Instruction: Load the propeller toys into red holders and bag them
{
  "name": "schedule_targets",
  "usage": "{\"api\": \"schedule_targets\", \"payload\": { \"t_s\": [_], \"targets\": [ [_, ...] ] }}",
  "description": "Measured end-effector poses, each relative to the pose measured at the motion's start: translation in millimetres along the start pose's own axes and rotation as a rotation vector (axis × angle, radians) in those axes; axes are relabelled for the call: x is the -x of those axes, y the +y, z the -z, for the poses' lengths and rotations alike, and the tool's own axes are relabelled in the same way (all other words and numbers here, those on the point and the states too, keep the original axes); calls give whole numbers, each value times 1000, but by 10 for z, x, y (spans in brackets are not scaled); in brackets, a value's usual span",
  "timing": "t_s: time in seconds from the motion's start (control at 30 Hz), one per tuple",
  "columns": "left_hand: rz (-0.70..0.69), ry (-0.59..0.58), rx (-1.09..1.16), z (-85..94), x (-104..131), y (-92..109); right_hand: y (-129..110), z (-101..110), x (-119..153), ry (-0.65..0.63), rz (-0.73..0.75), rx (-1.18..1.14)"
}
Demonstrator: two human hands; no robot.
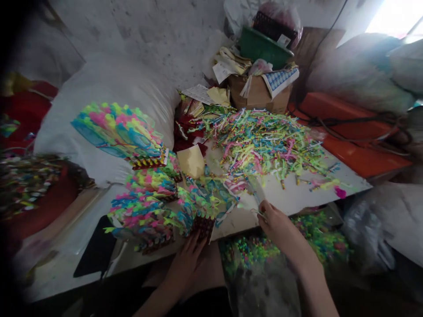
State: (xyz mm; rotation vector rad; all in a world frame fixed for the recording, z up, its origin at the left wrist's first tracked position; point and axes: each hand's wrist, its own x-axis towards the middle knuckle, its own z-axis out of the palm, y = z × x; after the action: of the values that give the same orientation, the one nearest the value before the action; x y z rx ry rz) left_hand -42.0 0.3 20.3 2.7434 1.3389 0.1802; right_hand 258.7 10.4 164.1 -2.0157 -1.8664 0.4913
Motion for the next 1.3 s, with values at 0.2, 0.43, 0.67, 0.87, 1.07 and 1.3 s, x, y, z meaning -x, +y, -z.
{"api": "schedule_targets", "payload": {
  "t_s": [0.2, 0.43, 0.67, 0.87, 1.07, 1.3],
  "targets": [
    [12, -39, 61, 148, 20, -14, -515, -81, 230, -121, 149, -227],
    [-34, -139, 96, 136, 245, -105, -918, -729, 366, 332, 327, -288],
    [-11, -158, 121, 172, 296, -53, -937, -1279, 364, 505, 308, -286],
    [-19, -167, 86, 147, 294, -63, -840, -1451, 313, 542, 234, -257],
    [-19, -118, 57, 123, 296, -48, -755, -1481, 328, 567, 135, -231],
    [-26, -114, 69, 109, 311, -66, -782, -1414, 288, 518, 181, -212]
  ]
}}
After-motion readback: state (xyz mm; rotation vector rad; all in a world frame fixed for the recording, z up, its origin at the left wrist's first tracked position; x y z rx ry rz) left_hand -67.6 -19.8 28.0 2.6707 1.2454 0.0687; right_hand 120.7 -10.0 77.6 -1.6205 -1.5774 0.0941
